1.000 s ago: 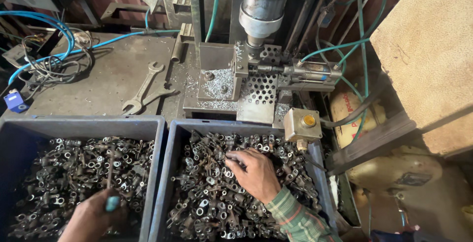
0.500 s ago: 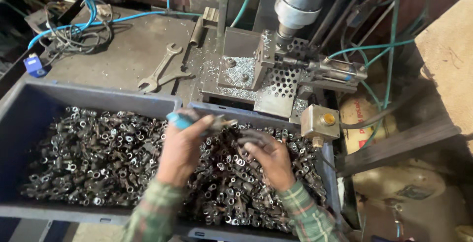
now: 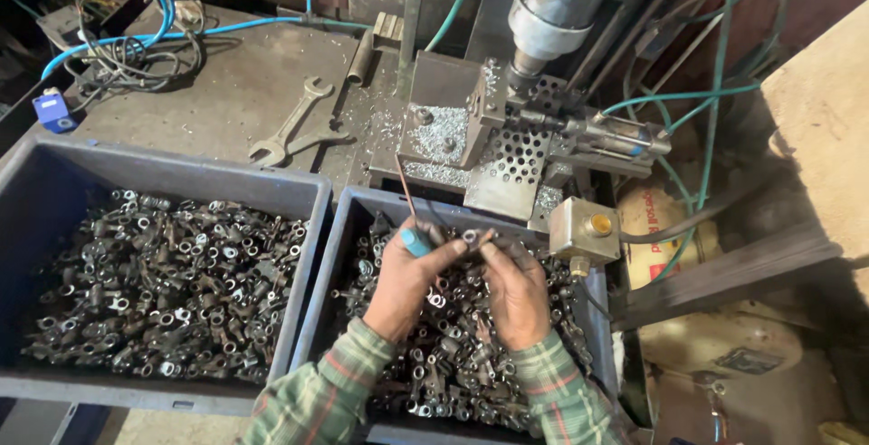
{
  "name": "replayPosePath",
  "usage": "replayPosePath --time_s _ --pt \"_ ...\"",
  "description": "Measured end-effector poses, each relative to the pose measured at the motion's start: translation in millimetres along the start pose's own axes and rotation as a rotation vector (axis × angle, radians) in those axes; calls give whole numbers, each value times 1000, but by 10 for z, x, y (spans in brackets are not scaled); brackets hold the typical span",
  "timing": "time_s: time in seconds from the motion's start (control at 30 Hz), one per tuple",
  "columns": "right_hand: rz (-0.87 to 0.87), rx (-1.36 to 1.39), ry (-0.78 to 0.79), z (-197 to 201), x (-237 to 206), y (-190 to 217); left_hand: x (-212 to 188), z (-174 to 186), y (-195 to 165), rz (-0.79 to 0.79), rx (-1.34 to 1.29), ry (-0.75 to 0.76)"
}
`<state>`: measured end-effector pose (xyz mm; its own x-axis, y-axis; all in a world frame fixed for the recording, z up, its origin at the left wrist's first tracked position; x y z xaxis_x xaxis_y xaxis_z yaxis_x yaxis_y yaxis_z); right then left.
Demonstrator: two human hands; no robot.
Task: The person picks small metal castings from a bin, holds each under the drill press, and cuts internal threads using a blue-handled tap wrench, then drops the threaded part into a second bin, repeating the cycle continuously.
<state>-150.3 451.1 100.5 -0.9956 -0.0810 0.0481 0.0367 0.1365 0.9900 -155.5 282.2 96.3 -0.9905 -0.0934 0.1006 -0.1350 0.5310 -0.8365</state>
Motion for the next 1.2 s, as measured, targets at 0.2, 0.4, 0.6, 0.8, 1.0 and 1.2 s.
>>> replayPosePath --time_s 0.2,0.4,0.6,0.8,1.0,1.2 --pt "438 -638 21 -171 -160 374 -42 -66 50 -102 159 82" --pt "-138 169 100 -256 -26 157 -33 -11 -55 -157 161 116" --pt "-200 277 13 -201 -43 116 -70 -117 -362 -175 317 145" --pt "-240 355 54 -165 -28 50 14 -208 -817 -164 490 80" --pt "-314 336 40 -221 -42 -6 265 -662 -1454 -544 982 145" --pt "-283 330 77 -217 -52 46 618 -1168 -1649 -635 1364 240"
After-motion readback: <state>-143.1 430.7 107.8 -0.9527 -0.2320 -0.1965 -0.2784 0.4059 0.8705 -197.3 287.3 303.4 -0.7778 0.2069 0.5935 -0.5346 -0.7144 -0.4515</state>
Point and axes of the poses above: each hand's wrist, its own x-axis towards the middle knuckle, its own z-axis out of the back of the hand, y = z × x, the point moved 7 cm from there along x, towards the middle knuckle, and after that the axes turned 9 degrees about -z, right-handed, at the moved point
